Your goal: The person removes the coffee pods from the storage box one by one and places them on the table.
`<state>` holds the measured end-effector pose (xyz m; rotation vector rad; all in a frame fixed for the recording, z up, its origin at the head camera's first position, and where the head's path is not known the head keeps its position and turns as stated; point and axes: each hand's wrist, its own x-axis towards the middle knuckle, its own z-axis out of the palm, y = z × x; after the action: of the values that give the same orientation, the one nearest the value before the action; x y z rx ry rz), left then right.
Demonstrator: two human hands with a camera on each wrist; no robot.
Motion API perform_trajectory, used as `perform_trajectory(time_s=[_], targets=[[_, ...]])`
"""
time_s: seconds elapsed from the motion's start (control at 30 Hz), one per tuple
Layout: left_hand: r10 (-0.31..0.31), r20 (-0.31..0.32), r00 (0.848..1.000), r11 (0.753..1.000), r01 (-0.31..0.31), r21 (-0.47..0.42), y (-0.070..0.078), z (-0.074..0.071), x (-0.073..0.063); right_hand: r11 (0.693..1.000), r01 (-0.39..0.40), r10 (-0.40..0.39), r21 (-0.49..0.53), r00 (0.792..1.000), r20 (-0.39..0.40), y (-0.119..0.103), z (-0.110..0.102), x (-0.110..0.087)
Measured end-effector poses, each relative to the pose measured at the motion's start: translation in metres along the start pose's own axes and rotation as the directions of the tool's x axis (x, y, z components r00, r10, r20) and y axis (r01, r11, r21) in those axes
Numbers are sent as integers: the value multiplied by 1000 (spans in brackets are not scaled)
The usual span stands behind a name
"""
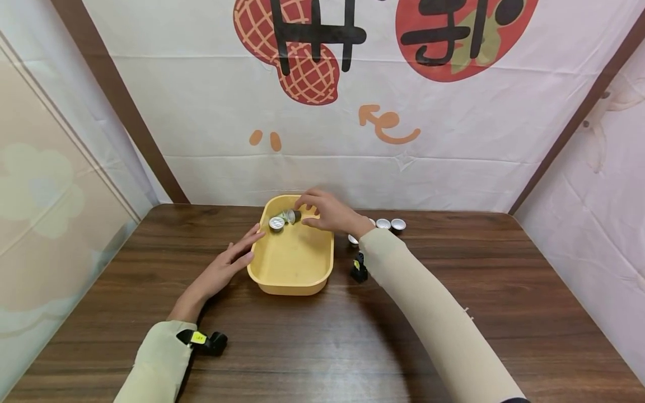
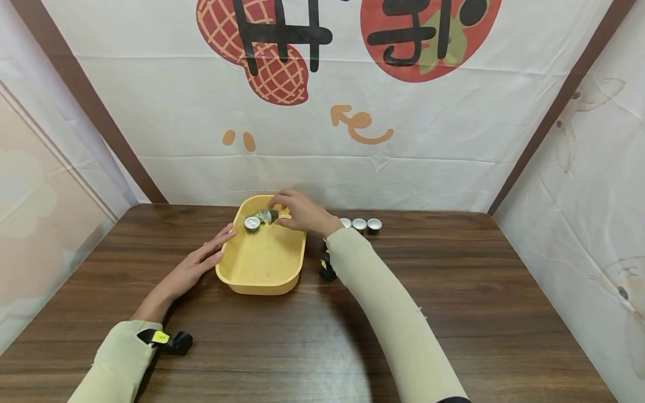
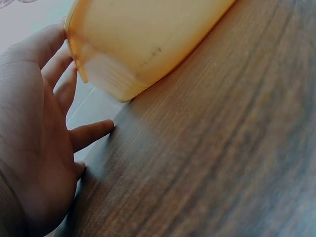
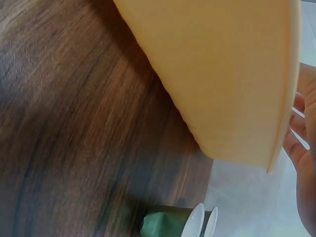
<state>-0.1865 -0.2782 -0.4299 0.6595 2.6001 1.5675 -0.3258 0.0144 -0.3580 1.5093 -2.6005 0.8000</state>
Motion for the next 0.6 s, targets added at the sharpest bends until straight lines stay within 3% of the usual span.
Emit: perform_trajectory(time_s=[0.2,0.6], targets=[[-5,0,1000,1000,5,3,0,1,1,999,-11,13,-30,997,73,3,3,7],[-25,-1,1000,1000,25,10,0,-1,0,991,9,9,-134,992,130,-1,17,23]])
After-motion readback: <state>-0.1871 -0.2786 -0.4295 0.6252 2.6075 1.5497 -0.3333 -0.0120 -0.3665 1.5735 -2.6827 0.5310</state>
